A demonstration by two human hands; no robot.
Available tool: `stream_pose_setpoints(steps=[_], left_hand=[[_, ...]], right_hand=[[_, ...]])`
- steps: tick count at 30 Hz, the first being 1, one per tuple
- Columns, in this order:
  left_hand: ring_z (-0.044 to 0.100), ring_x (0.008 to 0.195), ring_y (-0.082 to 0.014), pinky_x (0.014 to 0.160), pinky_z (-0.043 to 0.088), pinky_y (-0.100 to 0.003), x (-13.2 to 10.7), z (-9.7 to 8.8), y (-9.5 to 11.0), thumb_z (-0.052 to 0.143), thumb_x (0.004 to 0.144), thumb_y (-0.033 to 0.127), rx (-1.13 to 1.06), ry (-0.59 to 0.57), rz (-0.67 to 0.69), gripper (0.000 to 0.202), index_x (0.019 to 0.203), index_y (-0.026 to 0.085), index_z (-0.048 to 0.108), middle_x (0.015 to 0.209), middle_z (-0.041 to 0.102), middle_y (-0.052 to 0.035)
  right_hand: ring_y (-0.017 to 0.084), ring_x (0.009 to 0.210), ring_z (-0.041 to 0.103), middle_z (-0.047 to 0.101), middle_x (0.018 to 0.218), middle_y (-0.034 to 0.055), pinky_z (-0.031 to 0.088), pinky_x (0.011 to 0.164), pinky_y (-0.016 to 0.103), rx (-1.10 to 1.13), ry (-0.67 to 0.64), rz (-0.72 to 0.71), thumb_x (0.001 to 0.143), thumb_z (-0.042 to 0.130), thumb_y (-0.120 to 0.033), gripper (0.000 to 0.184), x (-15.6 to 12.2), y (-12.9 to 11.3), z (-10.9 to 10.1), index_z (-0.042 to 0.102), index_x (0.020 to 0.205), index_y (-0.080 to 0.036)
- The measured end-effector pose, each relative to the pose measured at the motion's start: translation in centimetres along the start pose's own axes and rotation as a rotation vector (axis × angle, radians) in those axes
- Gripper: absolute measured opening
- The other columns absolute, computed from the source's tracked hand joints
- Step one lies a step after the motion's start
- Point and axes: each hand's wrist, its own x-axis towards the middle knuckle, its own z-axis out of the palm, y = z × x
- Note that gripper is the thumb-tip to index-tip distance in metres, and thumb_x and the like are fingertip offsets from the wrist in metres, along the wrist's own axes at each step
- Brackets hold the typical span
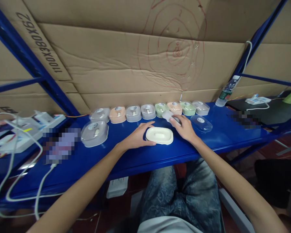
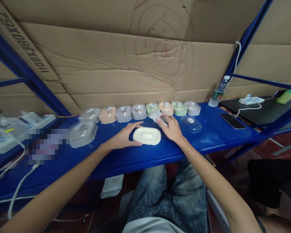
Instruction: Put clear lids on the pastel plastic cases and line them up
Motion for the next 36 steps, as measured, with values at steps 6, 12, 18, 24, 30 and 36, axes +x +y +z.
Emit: stream_pose_setpoints(steps=[6, 12, 18, 24, 30, 36], left_hand=[[0.032, 0.155, -0.0374, 0.126, 0.029, -0.063, 0.0, -0.5, -1.0, 0.069, 0.093, 0.039, 0.112, -0.025, 0.090, 0.053, 0.144, 0.026, 0.061, 0.167, 0.040, -0.0126], [0.040, 0.146, -0.0366, 0.123, 0.034, -0.064, 0.2, 0.1, -0.5, 0.054, 0.094, 0.017, 0.257, 0.065, 0.085, 0.051, 0.141, 0.030, 0.068, 0.157, 0.047, -0.0112], [0.049, 0.136, -0.0315, 0.117, 0.044, -0.054, 1.2, 0.8, -0.1, 0.043, 0.092, 0.005, 0.376, 0.058, 0.166, 0.063, 0.147, 0.029, 0.064, 0.146, 0.055, -0.0120], [0.049, 0.144, -0.0284, 0.123, 0.040, -0.054, 2.8, 1.2, -0.4, 0.043, 0.095, 0.013, 0.211, -0.001, 0.151, 0.057, 0.147, 0.027, 0.062, 0.153, 0.058, -0.0074], [0.048, 0.143, -0.0303, 0.124, 0.036, -0.053, 2.8, 2.7, 0.7, 0.038, 0.108, 0.029, 0.303, 0.101, 0.097, 0.045, 0.142, 0.022, 0.066, 0.152, 0.057, -0.0114], [0.050, 0.134, -0.0385, 0.116, 0.039, -0.059, 2.4, 3.3, 2.3, 0.036, 0.110, 0.044, 0.487, 0.125, -0.048, 0.052, 0.144, 0.016, 0.064, 0.153, 0.054, -0.0183]], right_hand=[[0.038, 0.116, 0.063, 0.070, 0.116, 0.0208, 0.050, 0.104, 0.052, -0.418, -0.039, 0.018, 0.104, 0.048, -0.059, 0.057, -0.4, 1.2, -0.5, 0.076, 0.121, -0.013], [0.037, 0.112, 0.062, 0.069, 0.115, 0.0200, 0.051, 0.103, 0.052, -0.450, -0.065, -0.060, 0.102, 0.050, -0.057, 0.053, -0.8, 0.8, 0.0, 0.078, 0.114, -0.014], [0.034, 0.103, 0.067, 0.069, 0.107, 0.0173, 0.054, 0.096, 0.048, -0.456, -0.024, -0.018, 0.105, 0.042, -0.057, 0.055, -1.3, 0.3, -0.5, 0.078, 0.115, -0.016], [0.033, 0.097, 0.068, 0.068, 0.106, 0.0188, 0.054, 0.090, 0.046, -0.558, -0.009, 0.005, 0.106, 0.041, -0.057, 0.054, -1.8, -0.7, -0.7, 0.077, 0.111, -0.017], [0.039, 0.103, 0.064, 0.065, 0.109, 0.0213, 0.050, 0.094, 0.054, -0.589, -0.039, 0.034, 0.106, 0.038, -0.058, 0.056, -2.1, -0.7, -1.1, 0.074, 0.114, -0.016], [0.037, 0.108, 0.059, 0.064, 0.112, 0.0191, 0.048, 0.097, 0.055, -0.551, -0.048, -0.004, 0.106, 0.041, -0.056, 0.051, -2.9, -0.4, -1.6, 0.074, 0.115, -0.019]])
